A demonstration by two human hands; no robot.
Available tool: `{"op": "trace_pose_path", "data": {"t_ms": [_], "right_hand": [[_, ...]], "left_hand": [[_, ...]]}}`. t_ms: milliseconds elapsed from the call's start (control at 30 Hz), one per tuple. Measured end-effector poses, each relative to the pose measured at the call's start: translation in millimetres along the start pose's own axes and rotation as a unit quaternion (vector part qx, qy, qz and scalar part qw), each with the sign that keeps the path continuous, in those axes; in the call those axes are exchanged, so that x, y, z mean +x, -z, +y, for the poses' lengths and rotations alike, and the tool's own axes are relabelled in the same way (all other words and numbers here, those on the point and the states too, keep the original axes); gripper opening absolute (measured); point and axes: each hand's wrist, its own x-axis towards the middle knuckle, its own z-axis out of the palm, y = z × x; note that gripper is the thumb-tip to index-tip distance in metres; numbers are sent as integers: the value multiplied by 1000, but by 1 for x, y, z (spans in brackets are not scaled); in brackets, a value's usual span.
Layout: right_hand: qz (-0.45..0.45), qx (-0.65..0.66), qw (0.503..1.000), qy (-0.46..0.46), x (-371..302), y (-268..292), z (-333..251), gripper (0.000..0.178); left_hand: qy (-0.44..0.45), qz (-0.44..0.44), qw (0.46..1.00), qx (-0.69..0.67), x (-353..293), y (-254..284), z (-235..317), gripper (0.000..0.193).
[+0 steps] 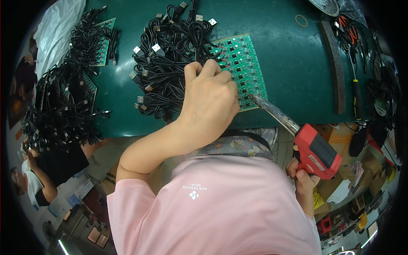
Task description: The person takes USB cables from a bag, aligns the wire leads onto a circuit board, and solders them to the board using a soldering iron.
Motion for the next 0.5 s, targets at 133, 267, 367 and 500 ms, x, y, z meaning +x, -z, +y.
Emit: {"op": "trace_pose_path", "data": {"t_ms": [133,267,367,500], "right_hand": [[-6,-18,999,44,-4,9,15,63],[12,-10,999,32,-6,7,15,61],[27,-8,999,34,-7,7,18,57],[23,19,999,16,-7,5,13,42]], "left_hand": [[-6,2,1000,17,-1,-1,0,8],[0,22,1000,8,-7,-4,-1,8],[11,53,998,-37,-11,-5,-6,9],[-12,22,998,-59,-13,-2,-12,10]]}}
